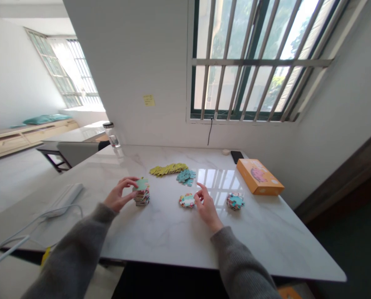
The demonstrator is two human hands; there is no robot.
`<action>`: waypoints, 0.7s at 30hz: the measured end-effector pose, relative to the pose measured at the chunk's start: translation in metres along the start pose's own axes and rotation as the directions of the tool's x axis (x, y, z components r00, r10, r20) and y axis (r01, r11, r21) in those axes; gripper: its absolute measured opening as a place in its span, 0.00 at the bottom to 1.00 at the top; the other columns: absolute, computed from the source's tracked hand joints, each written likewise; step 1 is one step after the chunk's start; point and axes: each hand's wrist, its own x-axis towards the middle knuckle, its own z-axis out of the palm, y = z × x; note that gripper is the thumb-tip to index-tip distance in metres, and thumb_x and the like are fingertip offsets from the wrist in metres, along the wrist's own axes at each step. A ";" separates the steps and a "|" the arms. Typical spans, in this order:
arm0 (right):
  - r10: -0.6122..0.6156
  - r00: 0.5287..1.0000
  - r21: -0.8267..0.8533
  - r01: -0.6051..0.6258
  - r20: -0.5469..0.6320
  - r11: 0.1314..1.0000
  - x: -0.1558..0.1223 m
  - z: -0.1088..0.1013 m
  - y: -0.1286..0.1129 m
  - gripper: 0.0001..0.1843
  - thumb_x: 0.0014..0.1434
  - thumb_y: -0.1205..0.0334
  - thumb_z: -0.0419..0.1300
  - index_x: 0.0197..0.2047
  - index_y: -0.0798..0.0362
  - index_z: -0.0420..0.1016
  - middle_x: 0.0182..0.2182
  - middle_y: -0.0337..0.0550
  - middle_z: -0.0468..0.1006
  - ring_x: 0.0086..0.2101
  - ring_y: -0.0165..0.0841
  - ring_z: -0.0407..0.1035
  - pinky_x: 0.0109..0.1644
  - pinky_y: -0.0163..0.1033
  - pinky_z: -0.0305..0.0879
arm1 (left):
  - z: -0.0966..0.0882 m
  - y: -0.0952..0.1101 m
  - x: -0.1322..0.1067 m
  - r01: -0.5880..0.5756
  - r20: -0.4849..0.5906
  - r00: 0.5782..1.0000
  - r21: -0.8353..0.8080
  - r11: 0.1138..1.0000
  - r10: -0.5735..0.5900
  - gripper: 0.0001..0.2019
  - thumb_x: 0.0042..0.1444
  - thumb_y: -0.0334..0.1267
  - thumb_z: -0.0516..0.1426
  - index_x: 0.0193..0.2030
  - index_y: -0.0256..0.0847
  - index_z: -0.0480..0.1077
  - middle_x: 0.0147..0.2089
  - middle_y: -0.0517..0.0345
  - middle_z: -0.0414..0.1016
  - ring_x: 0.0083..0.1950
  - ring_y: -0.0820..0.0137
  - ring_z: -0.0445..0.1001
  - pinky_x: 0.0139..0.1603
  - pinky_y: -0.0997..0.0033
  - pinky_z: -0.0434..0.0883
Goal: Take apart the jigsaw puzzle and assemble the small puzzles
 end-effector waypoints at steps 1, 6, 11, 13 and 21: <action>-0.003 1.000 -0.001 0.003 0.000 1.000 0.000 0.000 0.000 0.25 0.63 0.56 0.52 0.63 0.53 0.59 0.31 0.38 0.70 0.30 0.32 0.65 0.36 0.37 0.64 | -0.006 -0.009 0.004 0.034 0.049 0.998 -0.018 0.999 -0.033 0.09 0.53 0.44 0.57 0.36 0.42 0.69 0.54 0.51 0.72 0.56 0.57 0.69 0.54 0.54 0.68; -0.012 1.000 -0.003 0.012 0.005 1.000 0.000 0.001 0.002 0.26 0.63 0.57 0.52 0.63 0.53 0.59 0.31 0.37 0.70 0.30 0.32 0.65 0.37 0.37 0.64 | -0.014 -0.034 0.015 0.092 0.210 0.974 -0.039 0.995 -0.082 0.11 0.51 0.46 0.57 0.36 0.41 0.69 0.56 0.51 0.73 0.57 0.57 0.70 0.54 0.55 0.68; -0.010 1.000 -0.011 0.011 0.005 1.000 0.000 0.000 0.001 0.26 0.63 0.57 0.52 0.63 0.53 0.59 0.30 0.37 0.69 0.30 0.32 0.65 0.37 0.37 0.64 | -0.010 -0.042 0.016 0.095 0.283 0.955 -0.022 0.995 -0.085 0.09 0.51 0.43 0.56 0.37 0.42 0.68 0.57 0.52 0.73 0.58 0.57 0.70 0.55 0.53 0.67; -0.005 1.000 -0.020 0.006 0.015 1.000 0.000 0.000 0.001 0.25 0.63 0.57 0.51 0.62 0.53 0.60 0.31 0.38 0.70 0.30 0.32 0.65 0.37 0.37 0.64 | -0.010 -0.047 0.015 0.108 0.288 0.953 -0.027 0.994 -0.096 0.09 0.51 0.43 0.56 0.37 0.42 0.67 0.58 0.50 0.72 0.58 0.56 0.70 0.56 0.51 0.67; -0.113 0.991 -0.262 0.129 0.079 0.956 0.001 0.001 0.011 0.17 0.58 0.68 0.52 0.49 0.52 0.73 0.42 0.48 0.74 0.46 0.41 0.66 0.53 0.47 0.63 | -0.008 -0.021 0.008 -0.095 0.057 0.994 0.040 0.995 0.093 0.06 0.54 0.37 0.54 0.38 0.42 0.67 0.58 0.48 0.69 0.61 0.57 0.65 0.60 0.50 0.63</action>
